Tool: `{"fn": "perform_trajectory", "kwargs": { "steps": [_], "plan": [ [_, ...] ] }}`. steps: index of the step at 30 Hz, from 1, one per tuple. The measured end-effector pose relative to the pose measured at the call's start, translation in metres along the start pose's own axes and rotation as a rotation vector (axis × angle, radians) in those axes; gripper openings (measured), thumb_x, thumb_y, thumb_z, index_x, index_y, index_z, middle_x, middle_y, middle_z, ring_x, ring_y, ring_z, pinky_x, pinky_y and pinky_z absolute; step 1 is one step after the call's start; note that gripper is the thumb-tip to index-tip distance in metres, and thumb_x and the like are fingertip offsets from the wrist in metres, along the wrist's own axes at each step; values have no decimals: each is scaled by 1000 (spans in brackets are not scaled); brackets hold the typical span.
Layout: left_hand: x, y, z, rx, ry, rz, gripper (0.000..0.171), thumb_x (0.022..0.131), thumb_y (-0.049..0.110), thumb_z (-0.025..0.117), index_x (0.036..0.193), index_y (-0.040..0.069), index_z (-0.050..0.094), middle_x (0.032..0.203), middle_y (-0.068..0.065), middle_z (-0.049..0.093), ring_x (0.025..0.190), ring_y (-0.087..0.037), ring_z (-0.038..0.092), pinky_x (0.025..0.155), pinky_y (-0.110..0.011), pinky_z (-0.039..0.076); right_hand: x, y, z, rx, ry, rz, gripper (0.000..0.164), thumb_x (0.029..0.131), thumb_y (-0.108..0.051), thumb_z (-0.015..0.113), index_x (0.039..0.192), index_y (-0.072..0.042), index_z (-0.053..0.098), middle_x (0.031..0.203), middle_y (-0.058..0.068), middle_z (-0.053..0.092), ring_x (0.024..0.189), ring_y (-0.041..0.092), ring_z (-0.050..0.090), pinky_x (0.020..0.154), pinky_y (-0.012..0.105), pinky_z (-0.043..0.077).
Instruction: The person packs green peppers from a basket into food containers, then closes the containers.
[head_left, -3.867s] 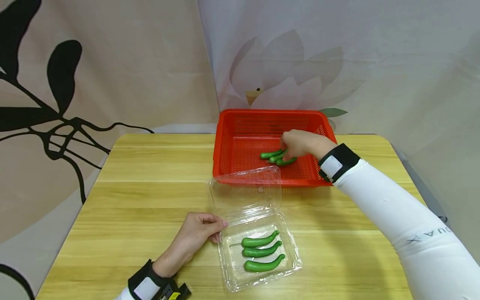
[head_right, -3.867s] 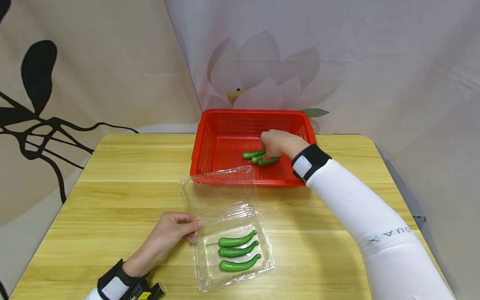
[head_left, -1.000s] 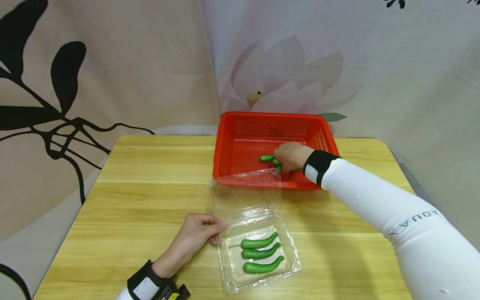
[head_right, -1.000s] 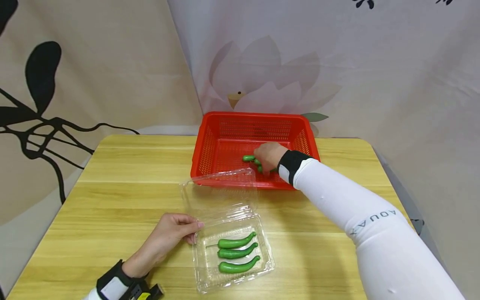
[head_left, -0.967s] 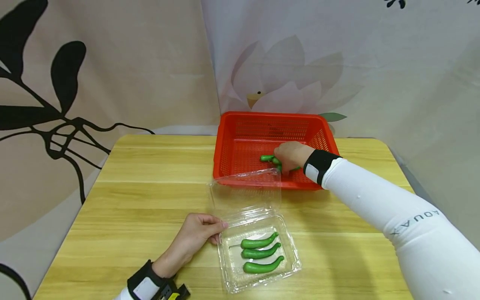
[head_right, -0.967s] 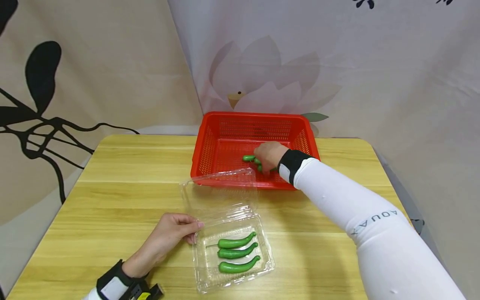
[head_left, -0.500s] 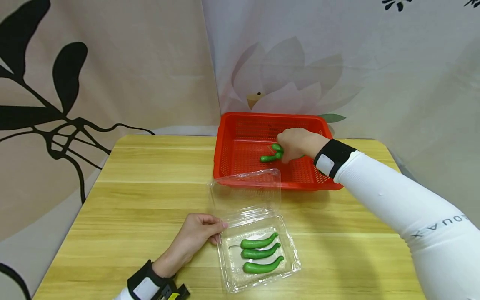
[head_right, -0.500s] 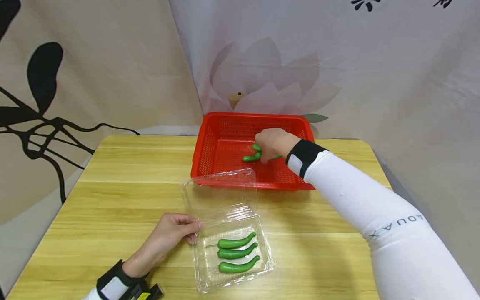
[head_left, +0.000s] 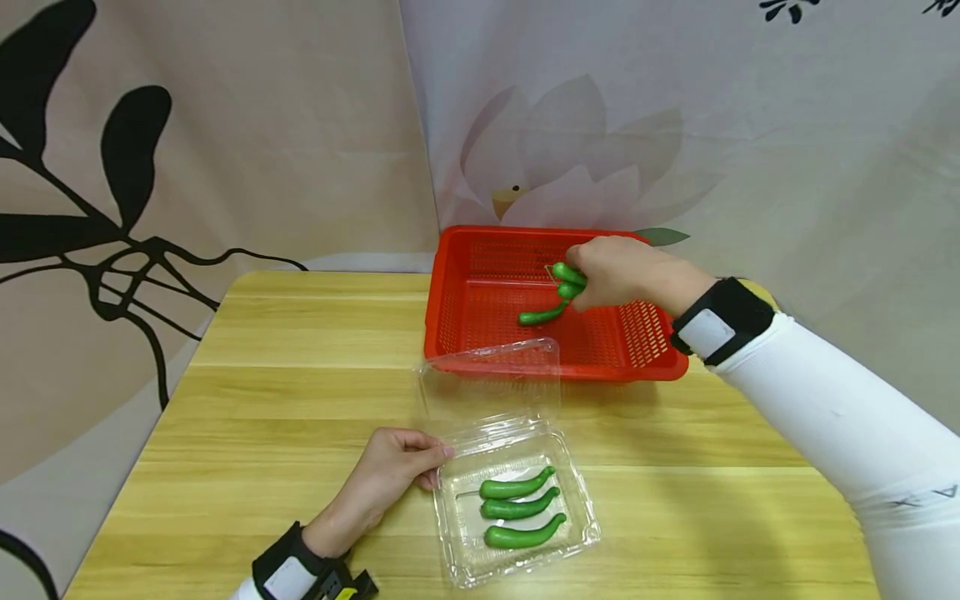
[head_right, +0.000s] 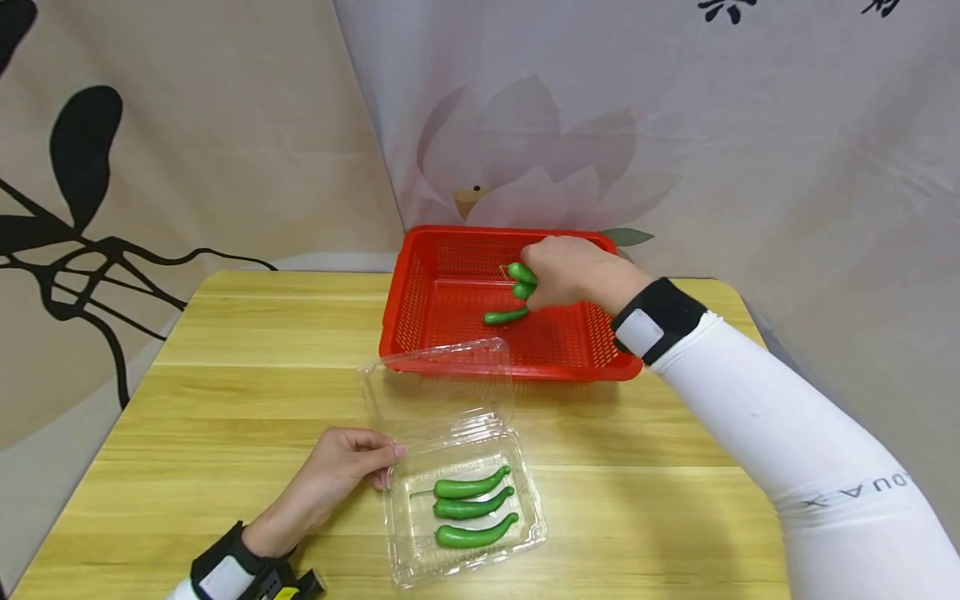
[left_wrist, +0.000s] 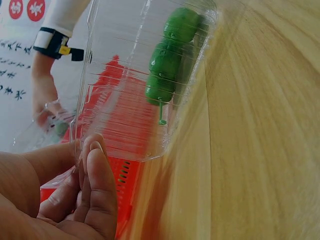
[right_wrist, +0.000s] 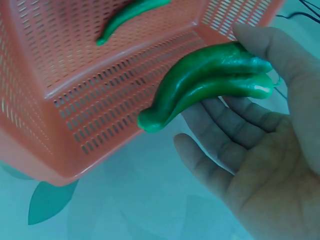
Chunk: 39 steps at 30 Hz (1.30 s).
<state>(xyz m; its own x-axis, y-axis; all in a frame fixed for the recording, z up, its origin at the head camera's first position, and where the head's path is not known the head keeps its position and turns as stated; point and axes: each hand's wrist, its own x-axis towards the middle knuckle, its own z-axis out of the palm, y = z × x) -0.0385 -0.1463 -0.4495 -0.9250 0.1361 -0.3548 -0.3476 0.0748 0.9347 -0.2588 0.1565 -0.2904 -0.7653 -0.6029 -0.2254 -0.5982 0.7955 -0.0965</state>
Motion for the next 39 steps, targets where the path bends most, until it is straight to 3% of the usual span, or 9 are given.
{"fn": "perform_trajectory", "kwargs": {
  "steps": [8, 16, 25, 39],
  "plan": [
    [-1, 0, -1, 0, -2, -4, 21, 92, 10, 81, 96, -10, 76, 75, -13, 71, 59, -13, 63, 57, -25, 58, -13, 0, -8, 78, 50, -2, 25, 83, -21, 78, 83, -11, 56, 73, 2, 50, 68, 19, 47, 64, 34, 37],
    [-1, 0, 0, -4, -6, -5, 19, 92, 10, 81, 95, -9, 76, 76, -14, 71, 59, -13, 63, 57, -25, 58, -20, 2, -3, 136, 64, -13, 23, 86, -19, 77, 83, -11, 56, 71, 2, 49, 69, 17, 46, 64, 33, 36],
    [-2, 1, -1, 8, 6, -5, 18, 92, 10, 81, 94, -8, 77, 75, -13, 70, 59, -13, 62, 57, -25, 58, -31, 3, 4, 202, 70, 10, 25, 88, -24, 83, 96, -10, 63, 82, 2, 61, 76, 18, 55, 68, 34, 46],
    [-1, 2, -1, 6, 12, -17, 18, 91, 10, 81, 93, -7, 77, 74, -13, 70, 59, -14, 62, 57, -25, 58, -58, -12, 3, 266, 140, -2, 32, 87, -26, 85, 106, -9, 65, 86, 0, 65, 80, 17, 60, 71, 34, 53]
  ]
}}
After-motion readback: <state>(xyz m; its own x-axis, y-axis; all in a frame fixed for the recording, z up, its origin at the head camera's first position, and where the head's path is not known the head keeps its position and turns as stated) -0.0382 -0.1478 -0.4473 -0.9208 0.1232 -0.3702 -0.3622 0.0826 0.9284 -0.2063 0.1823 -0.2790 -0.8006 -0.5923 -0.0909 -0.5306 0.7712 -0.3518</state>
